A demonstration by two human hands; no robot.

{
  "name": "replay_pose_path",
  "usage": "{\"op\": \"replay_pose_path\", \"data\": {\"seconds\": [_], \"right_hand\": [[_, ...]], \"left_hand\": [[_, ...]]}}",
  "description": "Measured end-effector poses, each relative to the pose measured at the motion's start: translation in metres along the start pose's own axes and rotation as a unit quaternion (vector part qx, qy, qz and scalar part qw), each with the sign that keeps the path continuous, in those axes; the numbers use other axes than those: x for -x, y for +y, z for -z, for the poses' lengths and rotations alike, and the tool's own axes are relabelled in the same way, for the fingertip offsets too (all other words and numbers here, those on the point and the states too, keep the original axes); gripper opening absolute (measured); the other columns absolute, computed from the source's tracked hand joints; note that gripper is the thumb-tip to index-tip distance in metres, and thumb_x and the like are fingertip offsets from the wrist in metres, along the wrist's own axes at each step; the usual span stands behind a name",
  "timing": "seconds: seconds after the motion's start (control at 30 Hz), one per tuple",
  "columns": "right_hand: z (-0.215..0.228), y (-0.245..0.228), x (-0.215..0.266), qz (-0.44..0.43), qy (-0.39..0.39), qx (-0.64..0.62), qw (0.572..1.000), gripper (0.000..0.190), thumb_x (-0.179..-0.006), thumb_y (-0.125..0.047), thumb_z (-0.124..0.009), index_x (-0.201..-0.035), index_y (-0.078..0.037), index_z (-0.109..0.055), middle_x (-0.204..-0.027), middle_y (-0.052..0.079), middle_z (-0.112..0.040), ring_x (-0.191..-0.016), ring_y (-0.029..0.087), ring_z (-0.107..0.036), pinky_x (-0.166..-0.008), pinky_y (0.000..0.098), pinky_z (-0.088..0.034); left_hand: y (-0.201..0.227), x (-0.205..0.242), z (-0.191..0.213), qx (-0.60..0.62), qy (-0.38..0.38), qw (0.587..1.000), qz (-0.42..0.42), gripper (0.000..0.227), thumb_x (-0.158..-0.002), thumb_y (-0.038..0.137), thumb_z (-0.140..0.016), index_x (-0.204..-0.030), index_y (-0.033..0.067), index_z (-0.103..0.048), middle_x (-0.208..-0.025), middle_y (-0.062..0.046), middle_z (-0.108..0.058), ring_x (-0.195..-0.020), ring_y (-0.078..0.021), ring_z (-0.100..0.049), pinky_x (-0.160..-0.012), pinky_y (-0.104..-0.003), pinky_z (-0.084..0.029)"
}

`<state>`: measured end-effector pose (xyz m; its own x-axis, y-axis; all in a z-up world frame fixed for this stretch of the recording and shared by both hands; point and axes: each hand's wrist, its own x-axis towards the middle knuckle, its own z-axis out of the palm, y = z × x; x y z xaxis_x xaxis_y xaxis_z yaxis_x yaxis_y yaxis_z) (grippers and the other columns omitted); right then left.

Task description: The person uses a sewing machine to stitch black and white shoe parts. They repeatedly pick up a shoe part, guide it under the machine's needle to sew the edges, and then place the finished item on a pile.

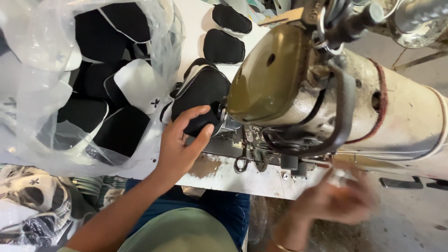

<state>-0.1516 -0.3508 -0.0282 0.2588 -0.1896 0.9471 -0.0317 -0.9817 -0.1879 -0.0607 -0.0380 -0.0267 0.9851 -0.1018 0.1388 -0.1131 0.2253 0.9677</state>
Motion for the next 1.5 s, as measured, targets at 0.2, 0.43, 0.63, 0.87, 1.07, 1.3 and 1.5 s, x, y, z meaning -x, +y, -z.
{"op": "replay_pose_path", "data": {"seconds": [0.2,0.43,0.63,0.87,1.07,1.3,1.5], "right_hand": [[0.009,0.029,-0.002,-0.031,-0.061,0.108,0.992,0.039,-0.118,-0.030,-0.065,-0.126,0.003,-0.046,-0.123,0.017,-0.046,-0.123,0.034,-0.046,-0.114,0.0527,-0.037],[0.010,0.013,-0.036,-0.024,-0.017,0.035,0.999,0.035,-0.117,-0.035,-0.057,-0.116,-0.001,-0.050,-0.113,0.014,-0.049,-0.113,0.031,-0.052,-0.117,0.0587,-0.034],[0.019,-0.042,0.018,-0.135,-0.001,-0.134,0.982,0.036,-0.116,-0.042,-0.058,-0.112,-0.007,-0.052,-0.108,0.009,-0.060,-0.096,0.018,-0.056,-0.088,0.0329,-0.048],[0.020,-0.148,0.061,-0.285,-0.542,-0.295,0.734,0.023,-0.094,-0.025,-0.067,-0.109,-0.007,-0.070,-0.113,0.009,-0.075,-0.104,0.022,-0.070,-0.091,0.0386,-0.058],[0.018,-0.193,0.060,-0.551,-0.527,-0.559,0.326,0.067,-0.094,-0.057,-0.050,-0.136,-0.005,-0.056,-0.120,0.010,-0.072,-0.109,0.021,-0.070,-0.093,0.0365,-0.056],[0.020,-0.182,0.092,-0.630,-0.504,-0.483,0.341,0.043,-0.102,-0.025,-0.062,-0.134,0.005,-0.059,-0.117,0.010,-0.070,-0.102,0.019,-0.067,-0.089,0.0336,-0.054],[0.034,-0.161,0.067,-0.592,-0.550,-0.500,0.312,0.047,-0.099,-0.024,-0.062,-0.136,0.004,-0.058,-0.121,0.011,-0.070,-0.107,0.018,-0.067,-0.094,0.0327,-0.053]], "left_hand": [[0.013,-0.026,0.016,-0.034,-0.026,0.994,0.103,0.034,-0.096,0.015,-0.071,-0.129,0.0076,-0.068,-0.105,0.003,-0.068,-0.071,-0.0006,-0.052,-0.059,-0.019,-0.042],[0.024,-0.003,0.065,-0.232,0.047,0.971,0.016,0.033,-0.098,0.024,-0.073,-0.128,0.0125,-0.074,-0.083,-0.004,-0.066,-0.063,-0.0110,-0.055,-0.057,-0.025,-0.046],[0.002,-0.048,0.135,-0.566,0.187,0.783,-0.178,0.052,-0.085,0.019,-0.078,-0.131,-0.0032,-0.066,-0.114,-0.022,-0.068,-0.108,-0.0372,-0.058,-0.090,-0.049,-0.046],[0.014,0.000,0.118,-0.505,0.183,0.797,-0.274,0.016,-0.093,0.003,-0.074,-0.108,0.0087,-0.077,-0.102,-0.006,-0.075,-0.104,-0.0251,-0.063,-0.096,-0.045,-0.043],[0.017,0.109,0.085,-0.390,-0.008,0.884,-0.256,0.013,-0.083,0.010,-0.079,-0.096,0.0081,-0.078,-0.100,-0.003,-0.074,-0.095,-0.0219,-0.066,-0.087,-0.040,-0.051],[-0.018,0.160,0.087,-0.306,-0.137,0.904,-0.266,0.027,-0.077,0.002,-0.067,-0.100,0.0115,-0.078,-0.102,-0.003,-0.072,-0.106,-0.0263,-0.068,-0.093,-0.040,-0.054],[0.037,0.132,0.065,-0.004,-0.015,0.999,0.029,0.040,-0.097,0.005,-0.056,-0.137,0.0036,-0.058,-0.141,-0.010,-0.054,-0.132,-0.0225,-0.053,-0.106,-0.033,-0.044]]}}
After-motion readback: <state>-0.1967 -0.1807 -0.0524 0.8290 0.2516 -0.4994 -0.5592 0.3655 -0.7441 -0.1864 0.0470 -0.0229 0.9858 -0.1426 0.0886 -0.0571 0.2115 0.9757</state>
